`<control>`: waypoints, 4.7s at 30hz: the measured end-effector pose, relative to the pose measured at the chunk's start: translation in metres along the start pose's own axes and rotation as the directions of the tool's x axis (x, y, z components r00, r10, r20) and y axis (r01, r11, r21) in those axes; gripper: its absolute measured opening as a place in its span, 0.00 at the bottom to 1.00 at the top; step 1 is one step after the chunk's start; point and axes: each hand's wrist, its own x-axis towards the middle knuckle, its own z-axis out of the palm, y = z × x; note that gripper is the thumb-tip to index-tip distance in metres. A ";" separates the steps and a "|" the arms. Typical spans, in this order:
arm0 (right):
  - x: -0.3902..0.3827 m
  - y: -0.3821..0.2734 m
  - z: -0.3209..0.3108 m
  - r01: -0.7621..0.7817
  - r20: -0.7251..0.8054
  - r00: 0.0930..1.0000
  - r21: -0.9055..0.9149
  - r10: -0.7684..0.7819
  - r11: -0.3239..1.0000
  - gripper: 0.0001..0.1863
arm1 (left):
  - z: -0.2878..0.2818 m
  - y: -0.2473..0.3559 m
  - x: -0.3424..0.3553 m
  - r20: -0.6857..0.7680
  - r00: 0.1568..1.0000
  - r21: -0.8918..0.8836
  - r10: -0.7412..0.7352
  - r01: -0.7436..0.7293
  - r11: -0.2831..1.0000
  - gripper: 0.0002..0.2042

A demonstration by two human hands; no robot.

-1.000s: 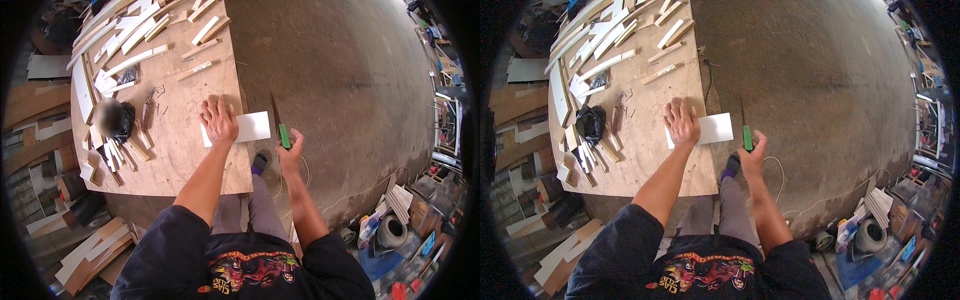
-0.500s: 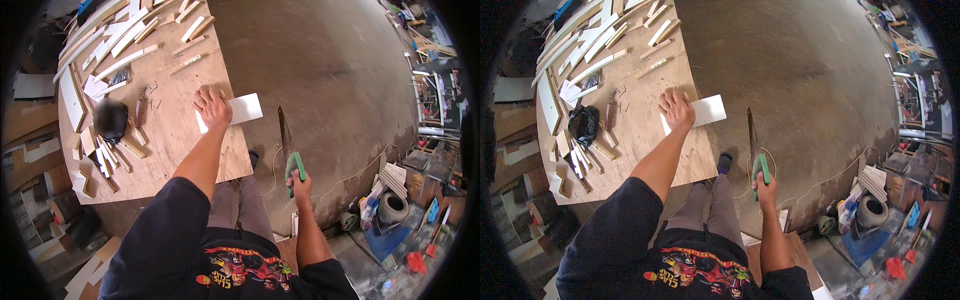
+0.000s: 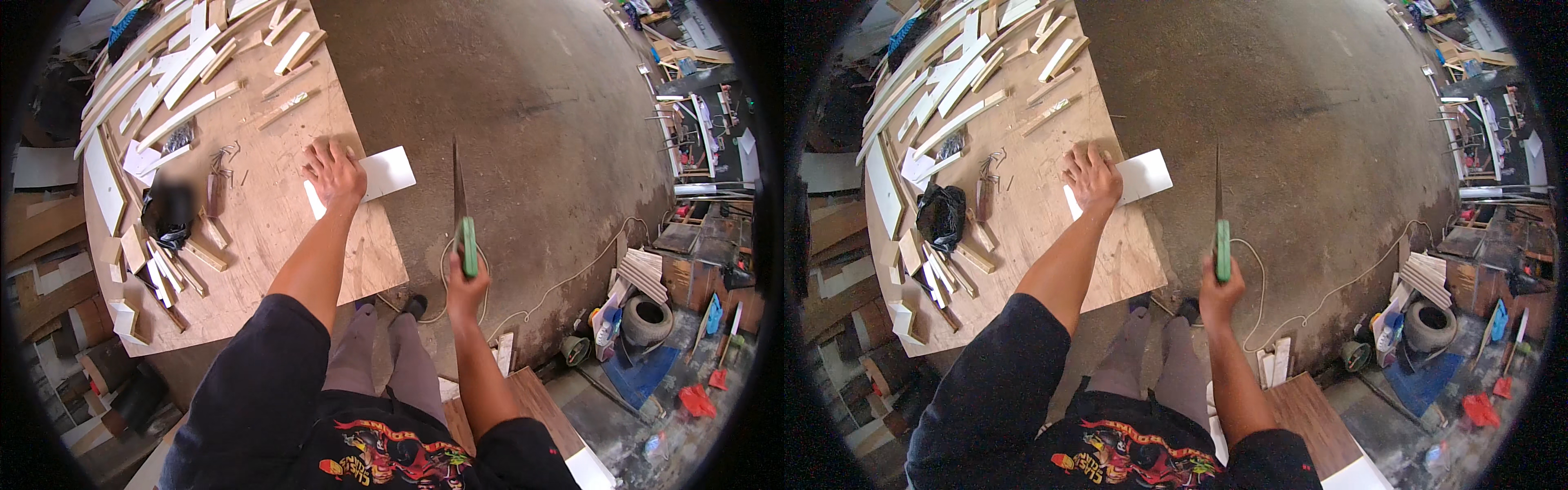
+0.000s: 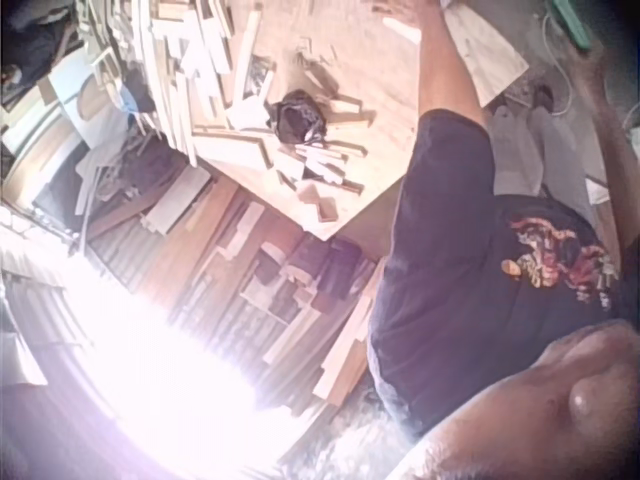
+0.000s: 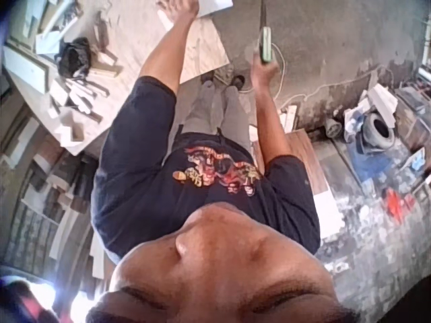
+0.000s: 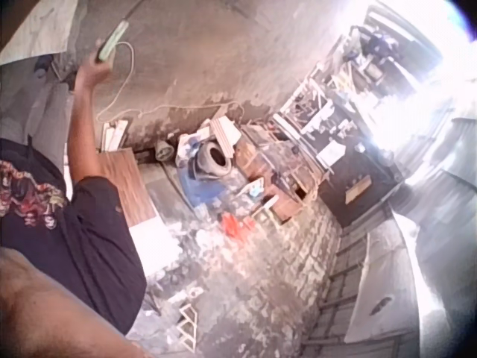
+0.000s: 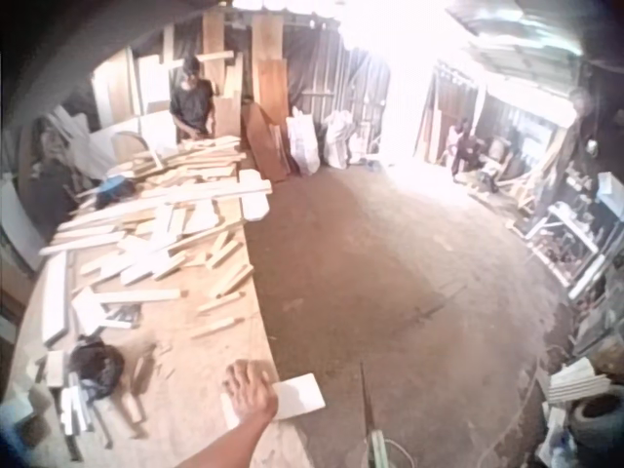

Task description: The person marks lines on several small wooden boards using a pen and then cuts through one board using a hand saw.

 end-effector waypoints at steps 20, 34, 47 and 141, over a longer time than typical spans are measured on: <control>0.120 -0.002 0.133 -0.037 0.123 0.992 0.174 0.016 0.984 0.12 | 0.001 0.002 0.000 0.022 0.999 0.036 0.043 -0.043 0.998 0.25; 0.119 0.002 0.128 0.078 0.076 0.994 0.047 -0.082 0.996 0.14 | 0.005 0.000 0.002 -0.008 0.997 0.064 0.073 -0.072 0.995 0.25; 0.123 0.002 0.127 0.028 0.116 0.993 0.070 -0.036 0.997 0.13 | 0.000 0.004 0.001 0.073 0.997 0.076 0.022 -0.028 0.997 0.26; -0.016 0.010 0.044 0.508 0.240 0.829 0.049 -0.504 0.860 0.07 | -0.010 0.024 -0.010 0.070 0.971 0.044 -0.229 0.226 0.973 0.24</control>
